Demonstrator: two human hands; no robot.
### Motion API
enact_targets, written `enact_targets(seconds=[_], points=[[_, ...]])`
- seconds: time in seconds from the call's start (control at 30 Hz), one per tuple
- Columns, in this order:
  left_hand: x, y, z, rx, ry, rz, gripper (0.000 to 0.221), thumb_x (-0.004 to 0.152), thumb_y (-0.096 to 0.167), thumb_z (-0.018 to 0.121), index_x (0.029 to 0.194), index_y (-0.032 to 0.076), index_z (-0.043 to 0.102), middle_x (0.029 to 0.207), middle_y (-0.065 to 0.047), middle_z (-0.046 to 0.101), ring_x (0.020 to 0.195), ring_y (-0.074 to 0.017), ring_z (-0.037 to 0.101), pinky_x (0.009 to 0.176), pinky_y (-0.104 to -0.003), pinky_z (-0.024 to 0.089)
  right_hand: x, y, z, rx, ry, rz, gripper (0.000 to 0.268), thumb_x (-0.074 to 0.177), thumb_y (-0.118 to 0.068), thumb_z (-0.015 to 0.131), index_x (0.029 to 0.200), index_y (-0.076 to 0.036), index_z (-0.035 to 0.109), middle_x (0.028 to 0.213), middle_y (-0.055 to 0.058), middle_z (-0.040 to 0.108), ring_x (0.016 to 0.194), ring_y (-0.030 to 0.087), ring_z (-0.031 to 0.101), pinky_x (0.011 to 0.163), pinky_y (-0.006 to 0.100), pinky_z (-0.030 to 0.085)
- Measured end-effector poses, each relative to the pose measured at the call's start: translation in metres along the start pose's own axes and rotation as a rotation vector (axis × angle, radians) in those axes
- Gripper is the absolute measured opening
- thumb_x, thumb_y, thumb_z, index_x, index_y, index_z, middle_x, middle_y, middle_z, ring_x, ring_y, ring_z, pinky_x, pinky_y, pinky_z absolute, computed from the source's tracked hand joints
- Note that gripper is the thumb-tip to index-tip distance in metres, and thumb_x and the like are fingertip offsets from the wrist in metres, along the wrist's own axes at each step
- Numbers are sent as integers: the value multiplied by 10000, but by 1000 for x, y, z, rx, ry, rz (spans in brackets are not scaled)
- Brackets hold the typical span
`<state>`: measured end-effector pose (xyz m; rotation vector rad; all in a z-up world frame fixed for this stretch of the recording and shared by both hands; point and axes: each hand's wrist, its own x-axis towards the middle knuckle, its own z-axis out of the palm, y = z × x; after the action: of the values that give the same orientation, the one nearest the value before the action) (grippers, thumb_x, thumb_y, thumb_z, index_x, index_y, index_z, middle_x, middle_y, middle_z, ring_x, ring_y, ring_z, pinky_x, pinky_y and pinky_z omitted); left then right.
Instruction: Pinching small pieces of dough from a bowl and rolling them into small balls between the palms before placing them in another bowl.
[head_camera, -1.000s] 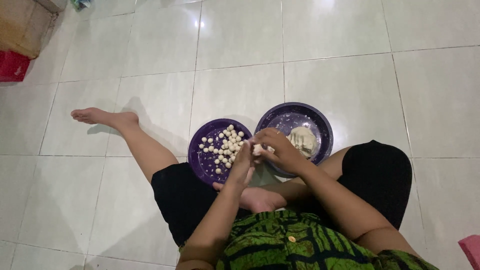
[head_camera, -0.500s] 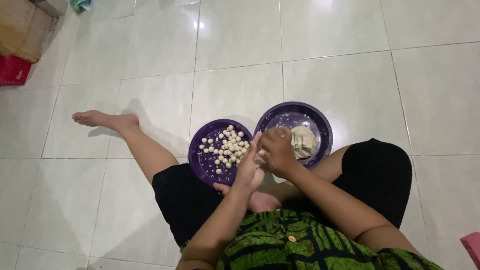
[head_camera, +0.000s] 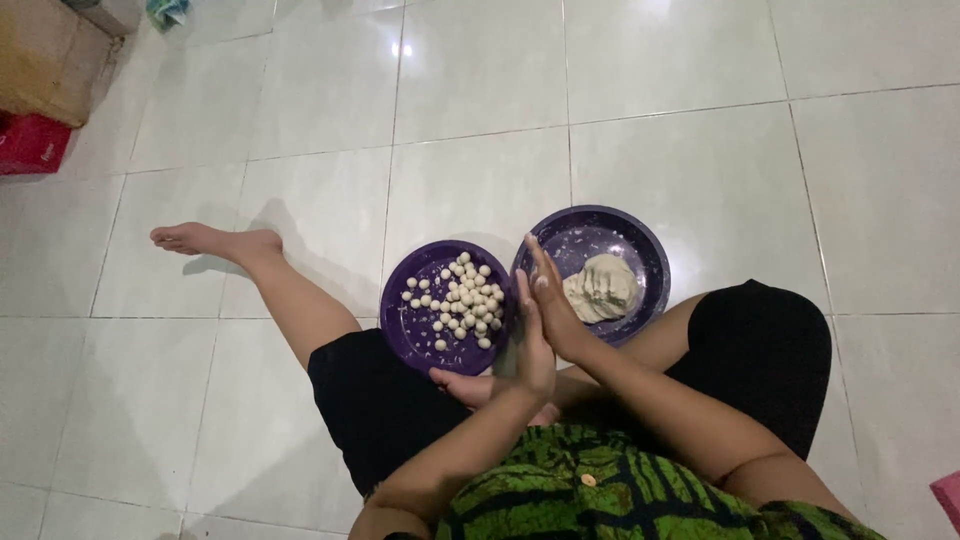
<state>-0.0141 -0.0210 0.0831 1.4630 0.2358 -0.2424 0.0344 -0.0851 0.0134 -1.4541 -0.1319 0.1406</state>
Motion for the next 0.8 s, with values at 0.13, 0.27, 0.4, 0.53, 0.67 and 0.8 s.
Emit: enact_targets(seconds=[0.13, 0.27, 0.4, 0.53, 0.67, 0.8], points=[[-8, -9, 9, -101, 146, -128, 642, 1040, 464, 421, 1561, 97, 342, 1661, -165, 238, 1507, -270, 232, 1279, -463, 69, -17, 0, 20, 256, 19, -166, 910, 972, -622, 477, 1621, -94, 120, 1632, 323, -37, 1488, 509, -13, 1156, 697, 99], [-4, -14, 8, -171, 117, -86, 657, 1041, 490, 380, 1579, 128, 275, 1667, -165, 174, 1514, -292, 178, 1269, -474, 53, -15, 31, 1, -199, -83, -163, 886, 982, -696, 275, 1636, -113, 147, 1690, 188, 59, 1506, 480, -95, 1155, 664, -49], [1, -22, 5, -221, 94, -55, 669, 1042, 510, 348, 1593, 151, 226, 1672, -165, 127, 1519, -309, 137, 1262, -482, 40, -5, 10, -3, -87, -51, -93, 806, 1007, -668, 198, 1645, -188, 93, 1697, 149, -46, 1495, 478, -164, 1127, 703, -78], [6, -34, 8, -302, 44, -20, 688, 1043, 540, 302, 1614, 187, 151, 1679, -165, 56, 1526, -334, 75, 1250, -494, 21, -19, 9, 12, -253, -72, -215, 882, 985, -696, 139, 1629, -93, 148, 1688, 198, 36, 1506, 485, -77, 1170, 651, -40], [13, -39, 6, -379, 10, 31, 708, 1044, 570, 255, 1634, 222, 77, 1685, -164, -16, 1534, -358, 14, 1239, -506, 3, -9, 34, 9, -149, -28, -121, 824, 1004, -643, 217, 1608, -83, 194, 1673, 242, 72, 1525, 474, -22, 1192, 670, 16], [18, -36, -2, -429, -12, 65, 722, 1044, 590, 224, 1648, 247, 28, 1690, -163, -63, 1539, -374, -27, 1232, -514, -10, 2, 13, -8, -41, -21, -66, 682, 1059, -530, 207, 1637, -170, 162, 1674, 222, -24, 1490, 498, -154, 1136, 718, -51]])
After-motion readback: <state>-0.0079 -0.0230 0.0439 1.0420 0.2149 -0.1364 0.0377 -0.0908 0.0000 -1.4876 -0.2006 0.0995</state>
